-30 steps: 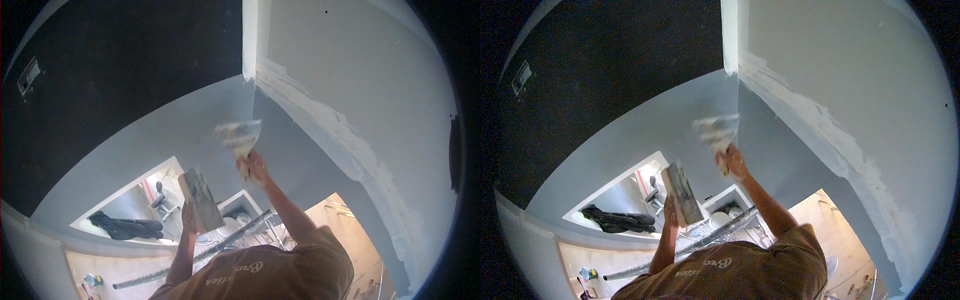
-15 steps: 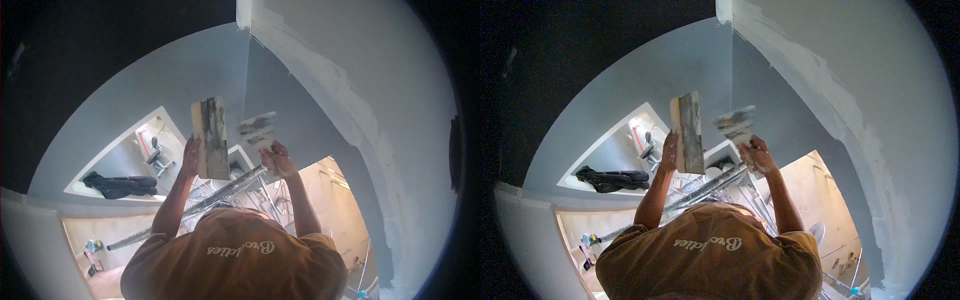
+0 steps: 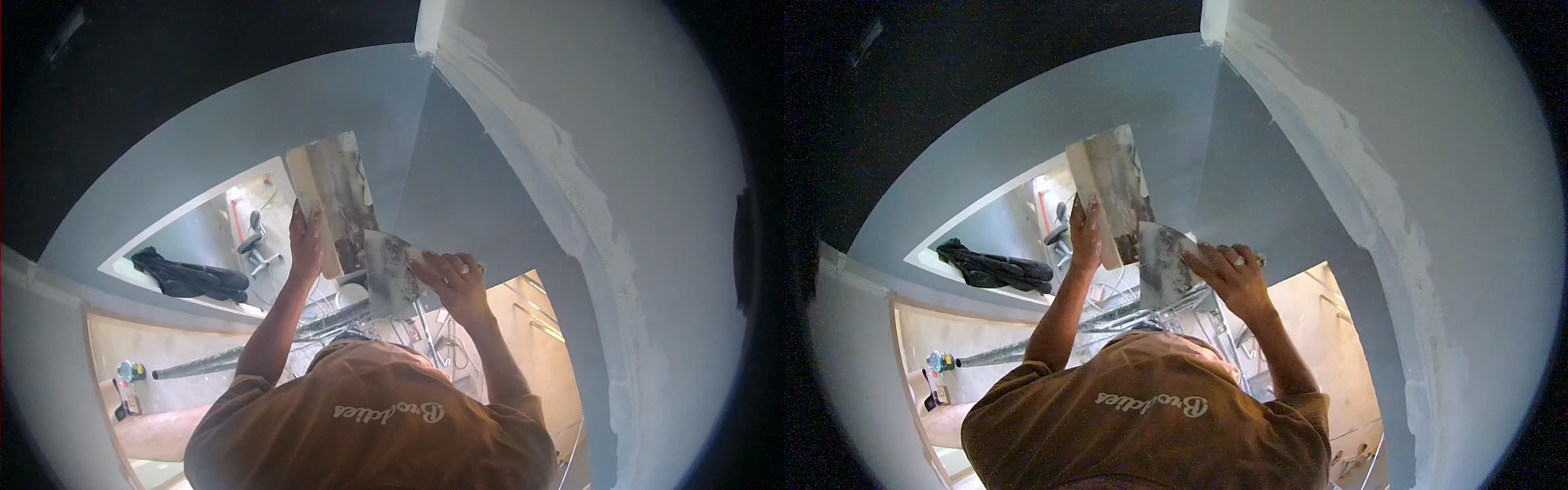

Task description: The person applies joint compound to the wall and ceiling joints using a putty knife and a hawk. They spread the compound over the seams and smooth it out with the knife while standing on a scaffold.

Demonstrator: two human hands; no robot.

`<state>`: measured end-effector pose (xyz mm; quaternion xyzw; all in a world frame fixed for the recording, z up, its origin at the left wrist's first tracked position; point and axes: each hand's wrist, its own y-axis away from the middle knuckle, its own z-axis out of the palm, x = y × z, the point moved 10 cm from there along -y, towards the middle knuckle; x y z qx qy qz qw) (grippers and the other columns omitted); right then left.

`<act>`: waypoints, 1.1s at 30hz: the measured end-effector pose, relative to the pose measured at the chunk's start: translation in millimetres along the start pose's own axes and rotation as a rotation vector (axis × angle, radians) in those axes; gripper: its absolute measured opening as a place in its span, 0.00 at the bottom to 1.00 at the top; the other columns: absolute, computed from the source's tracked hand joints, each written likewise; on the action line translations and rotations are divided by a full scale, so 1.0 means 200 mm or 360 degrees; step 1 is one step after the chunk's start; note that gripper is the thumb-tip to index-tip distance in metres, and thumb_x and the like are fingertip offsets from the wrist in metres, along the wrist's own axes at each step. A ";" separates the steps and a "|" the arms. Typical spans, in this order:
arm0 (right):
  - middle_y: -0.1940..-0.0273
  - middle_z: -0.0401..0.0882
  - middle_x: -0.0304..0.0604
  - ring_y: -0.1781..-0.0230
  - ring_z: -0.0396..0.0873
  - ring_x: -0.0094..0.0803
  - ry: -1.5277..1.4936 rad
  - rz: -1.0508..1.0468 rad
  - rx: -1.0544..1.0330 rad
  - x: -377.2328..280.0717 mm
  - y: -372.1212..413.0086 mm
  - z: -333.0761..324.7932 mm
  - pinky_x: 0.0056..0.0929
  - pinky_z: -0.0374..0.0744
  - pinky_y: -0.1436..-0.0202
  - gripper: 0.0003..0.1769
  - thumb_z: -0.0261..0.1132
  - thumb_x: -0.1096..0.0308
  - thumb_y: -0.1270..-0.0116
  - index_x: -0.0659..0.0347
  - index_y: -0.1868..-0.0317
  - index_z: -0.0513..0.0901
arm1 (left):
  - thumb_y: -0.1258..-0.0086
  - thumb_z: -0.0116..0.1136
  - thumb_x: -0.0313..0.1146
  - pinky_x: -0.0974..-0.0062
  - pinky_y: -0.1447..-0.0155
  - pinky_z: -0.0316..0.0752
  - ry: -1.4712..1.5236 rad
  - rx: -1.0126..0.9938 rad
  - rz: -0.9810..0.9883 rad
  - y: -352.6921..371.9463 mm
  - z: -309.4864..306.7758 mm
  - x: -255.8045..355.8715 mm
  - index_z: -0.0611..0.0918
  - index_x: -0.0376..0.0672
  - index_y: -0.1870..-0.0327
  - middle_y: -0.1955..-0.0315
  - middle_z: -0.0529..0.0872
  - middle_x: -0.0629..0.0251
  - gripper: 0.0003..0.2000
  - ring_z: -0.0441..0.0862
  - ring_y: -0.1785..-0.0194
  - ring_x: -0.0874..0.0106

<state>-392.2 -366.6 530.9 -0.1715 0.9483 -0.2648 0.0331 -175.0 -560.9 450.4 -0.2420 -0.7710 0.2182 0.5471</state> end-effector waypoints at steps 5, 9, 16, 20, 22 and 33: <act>0.38 0.74 0.35 0.47 0.76 0.31 0.0248 -0.0397 0.0001 0.00 -0.07 0.07 0.40 0.76 0.42 0.30 0.65 0.67 0.35 0.41 0.32 0.78 | 0.21 0.53 0.35 0.70 0.34 0.69 0.0967 0.0077 -0.0776 0.03 0.03 -0.05 0.68 0.34 0.29 0.43 0.79 0.58 0.24 0.75 0.40 0.70; 0.40 0.74 0.35 0.47 0.75 0.30 0.0313 -0.0493 0.0066 0.07 -0.14 0.09 0.40 0.76 0.42 0.29 0.65 0.68 0.36 0.40 0.33 0.79 | 0.21 0.53 0.33 0.69 0.34 0.69 0.0986 0.0100 -0.0656 0.04 0.02 -0.04 0.68 0.33 0.29 0.43 0.79 0.59 0.23 0.75 0.41 0.71; 0.40 0.76 0.35 0.48 0.76 0.32 0.0333 -0.0488 0.0321 0.14 -0.36 -0.12 0.38 0.77 0.45 0.28 0.68 0.70 0.38 0.43 0.36 0.81 | 0.23 0.52 0.31 0.71 0.36 0.69 0.0438 -0.0031 -0.0204 0.10 -0.11 -0.05 0.68 0.33 0.29 0.43 0.78 0.59 0.24 0.74 0.42 0.71; 0.47 0.81 0.44 0.50 0.80 0.42 -0.0016 -0.0136 0.0689 0.37 -0.63 -0.30 0.46 0.80 0.49 0.28 0.69 0.81 0.47 0.56 0.43 0.84 | 0.26 0.56 0.30 0.78 0.53 0.76 0.0926 0.0089 -0.0729 0.16 -0.14 -0.03 0.64 0.38 0.27 0.54 0.78 0.67 0.27 0.76 0.53 0.78; 0.52 0.83 0.49 0.57 0.82 0.39 -0.0391 0.0091 0.1092 0.59 -0.79 -0.34 0.39 0.80 0.51 0.13 0.63 0.82 0.34 0.65 0.49 0.81 | 0.27 0.53 0.26 0.77 0.51 0.74 0.0846 0.0130 -0.0601 0.22 -0.16 -0.18 0.66 0.37 0.29 0.54 0.78 0.69 0.25 0.75 0.54 0.79; 0.64 0.78 0.45 0.66 0.81 0.29 -0.1521 0.0519 0.1883 1.73 -1.67 -0.04 0.30 0.85 0.63 0.10 0.62 0.67 0.24 0.65 0.55 0.72 | 0.27 0.53 0.25 0.70 0.37 0.70 0.0689 0.0131 -0.0902 0.62 -0.22 -0.45 0.69 0.34 0.31 0.47 0.79 0.59 0.23 0.75 0.43 0.69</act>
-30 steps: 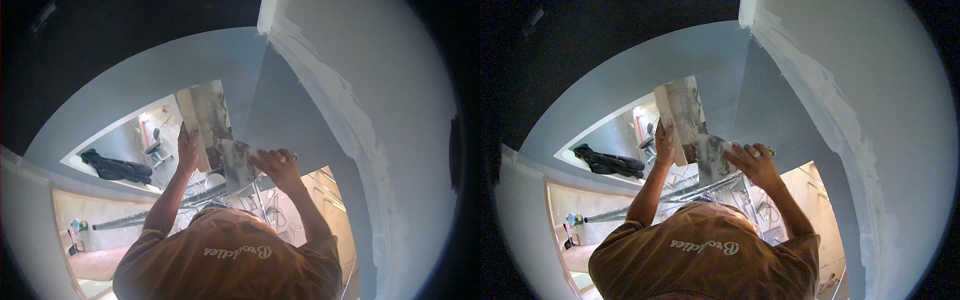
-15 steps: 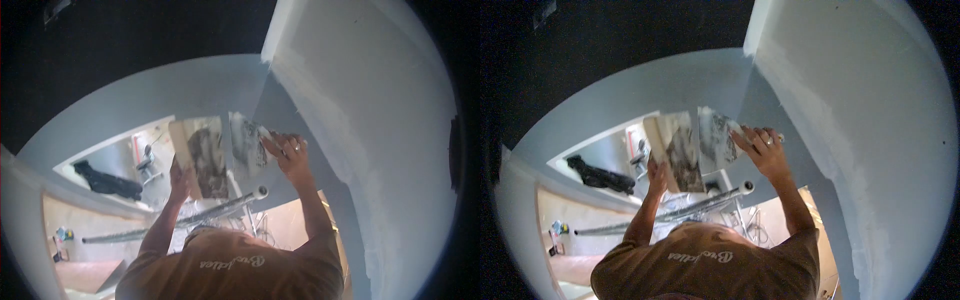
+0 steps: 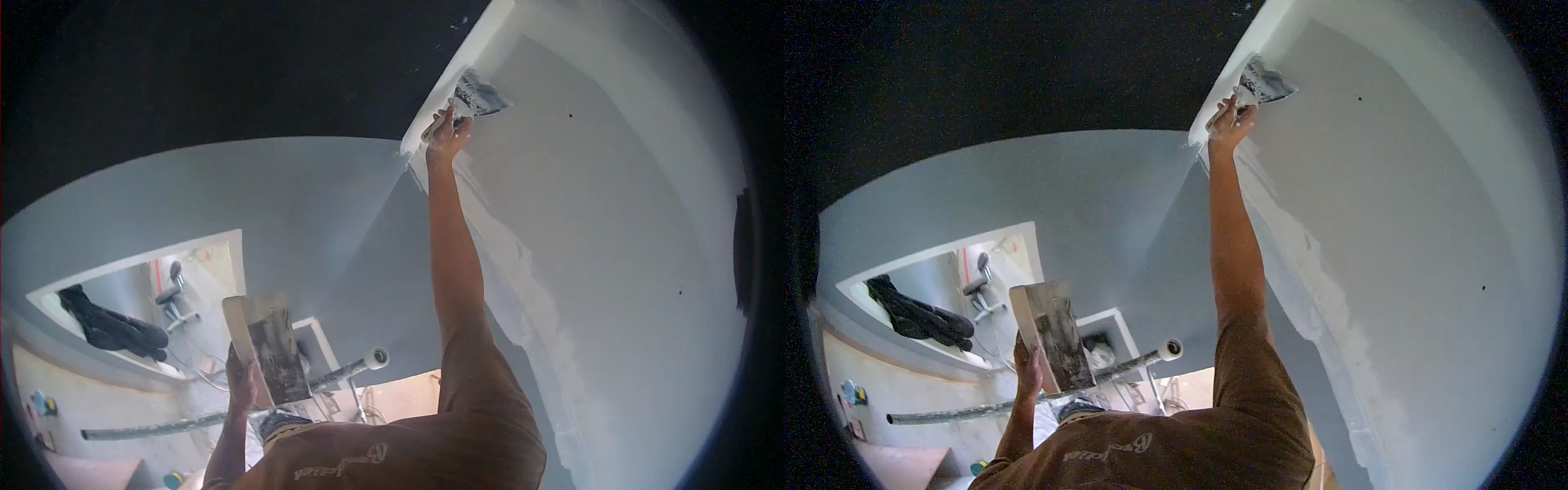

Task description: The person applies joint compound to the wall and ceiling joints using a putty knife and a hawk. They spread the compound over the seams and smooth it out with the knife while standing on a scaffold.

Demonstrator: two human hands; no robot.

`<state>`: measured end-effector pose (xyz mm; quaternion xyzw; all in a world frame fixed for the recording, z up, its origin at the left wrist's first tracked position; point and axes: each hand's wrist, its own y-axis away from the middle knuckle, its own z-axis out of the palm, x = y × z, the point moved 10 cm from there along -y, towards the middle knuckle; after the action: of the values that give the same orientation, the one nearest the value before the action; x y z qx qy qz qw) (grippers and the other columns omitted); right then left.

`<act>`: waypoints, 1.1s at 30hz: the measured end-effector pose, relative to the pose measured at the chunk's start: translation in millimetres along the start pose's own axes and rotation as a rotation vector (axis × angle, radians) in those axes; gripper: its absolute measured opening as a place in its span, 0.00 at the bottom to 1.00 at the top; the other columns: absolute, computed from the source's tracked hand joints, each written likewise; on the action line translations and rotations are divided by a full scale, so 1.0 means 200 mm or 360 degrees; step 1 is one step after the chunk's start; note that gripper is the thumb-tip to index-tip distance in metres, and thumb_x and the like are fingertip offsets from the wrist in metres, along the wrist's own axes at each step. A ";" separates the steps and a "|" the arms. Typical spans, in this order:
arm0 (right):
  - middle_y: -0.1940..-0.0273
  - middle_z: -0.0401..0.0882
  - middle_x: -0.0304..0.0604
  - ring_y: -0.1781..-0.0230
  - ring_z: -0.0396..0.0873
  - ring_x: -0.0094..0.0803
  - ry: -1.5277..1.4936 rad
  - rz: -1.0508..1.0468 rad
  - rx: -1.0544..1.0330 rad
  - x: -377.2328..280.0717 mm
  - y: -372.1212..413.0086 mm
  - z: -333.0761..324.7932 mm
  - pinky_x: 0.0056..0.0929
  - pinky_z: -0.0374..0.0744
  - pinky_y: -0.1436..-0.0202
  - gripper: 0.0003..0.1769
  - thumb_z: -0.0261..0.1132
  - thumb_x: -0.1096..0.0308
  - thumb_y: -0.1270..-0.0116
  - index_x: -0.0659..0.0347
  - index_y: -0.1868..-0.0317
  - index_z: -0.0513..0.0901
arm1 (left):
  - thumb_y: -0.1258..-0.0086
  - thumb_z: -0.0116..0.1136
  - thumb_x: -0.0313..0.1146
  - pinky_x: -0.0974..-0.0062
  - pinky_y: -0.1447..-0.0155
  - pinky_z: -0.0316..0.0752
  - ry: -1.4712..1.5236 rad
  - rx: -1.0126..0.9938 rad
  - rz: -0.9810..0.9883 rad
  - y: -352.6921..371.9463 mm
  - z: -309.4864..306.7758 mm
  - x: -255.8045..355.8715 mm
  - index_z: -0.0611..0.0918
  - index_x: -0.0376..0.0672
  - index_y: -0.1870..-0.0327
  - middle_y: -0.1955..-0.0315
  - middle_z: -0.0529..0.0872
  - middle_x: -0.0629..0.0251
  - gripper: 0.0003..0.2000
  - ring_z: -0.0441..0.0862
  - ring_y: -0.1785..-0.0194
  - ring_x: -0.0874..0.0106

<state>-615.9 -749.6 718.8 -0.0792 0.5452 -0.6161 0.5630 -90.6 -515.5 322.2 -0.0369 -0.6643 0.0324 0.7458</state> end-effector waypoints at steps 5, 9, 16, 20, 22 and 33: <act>0.59 0.78 0.48 0.64 0.83 0.30 -0.0133 -0.0060 -0.0049 0.11 -0.03 0.04 0.34 0.86 0.59 0.15 0.66 0.69 0.26 0.61 0.56 0.65 | 0.25 0.52 0.25 0.69 0.34 0.68 0.0047 0.0021 -0.0071 0.04 -0.07 -0.15 0.67 0.34 0.29 0.44 0.78 0.55 0.24 0.74 0.40 0.66; 0.57 0.77 0.45 0.64 0.81 0.29 -0.0084 -0.0094 -0.0036 0.12 -0.01 0.02 0.31 0.83 0.63 0.15 0.66 0.68 0.26 0.62 0.49 0.68 | 0.24 0.52 0.27 0.69 0.34 0.68 -0.0162 0.0032 -0.0082 0.07 -0.10 -0.16 0.65 0.33 0.28 0.43 0.77 0.55 0.25 0.74 0.40 0.66; 0.67 0.75 0.40 0.71 0.76 0.23 0.0169 0.0013 0.0034 0.34 0.25 -0.20 0.24 0.78 0.70 0.19 0.66 0.62 0.27 0.64 0.48 0.67 | 0.24 0.53 0.30 0.71 0.38 0.71 0.0024 -0.0026 -0.0230 0.08 -0.08 -0.21 0.65 0.33 0.27 0.45 0.78 0.57 0.26 0.75 0.44 0.69; 0.52 0.77 0.53 0.52 0.77 0.31 0.0077 -0.0053 0.0001 -0.04 0.18 -0.04 0.30 0.78 0.51 0.17 0.64 0.63 0.25 0.69 0.49 0.72 | 0.25 0.53 0.30 0.70 0.39 0.71 -0.0039 0.0107 -0.0126 0.08 -0.11 -0.18 0.66 0.32 0.28 0.46 0.78 0.56 0.26 0.75 0.45 0.68; 0.54 0.78 0.52 0.56 0.79 0.33 0.0013 -0.0456 -0.0235 -0.20 -0.01 0.07 0.31 0.80 0.54 0.19 0.65 0.65 0.25 0.69 0.46 0.68 | 0.26 0.54 0.30 0.69 0.39 0.71 -0.0172 0.0056 -0.0078 0.09 -0.11 -0.16 0.67 0.32 0.29 0.47 0.78 0.56 0.26 0.75 0.45 0.67; 0.59 0.81 0.48 0.73 0.77 0.26 -0.0030 -0.0189 -0.0006 0.07 -0.20 0.04 0.25 0.78 0.73 0.16 0.63 0.70 0.26 0.64 0.46 0.66 | 0.24 0.55 0.26 0.70 0.34 0.69 0.0137 0.0035 -0.0188 0.12 -0.06 -0.30 0.65 0.32 0.27 0.40 0.78 0.56 0.26 0.75 0.39 0.68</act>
<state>-639.0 -774.4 745.6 -0.1184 0.5354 -0.6465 0.5305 -85.5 -497.1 260.0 0.0091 -0.6323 -0.0059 0.7746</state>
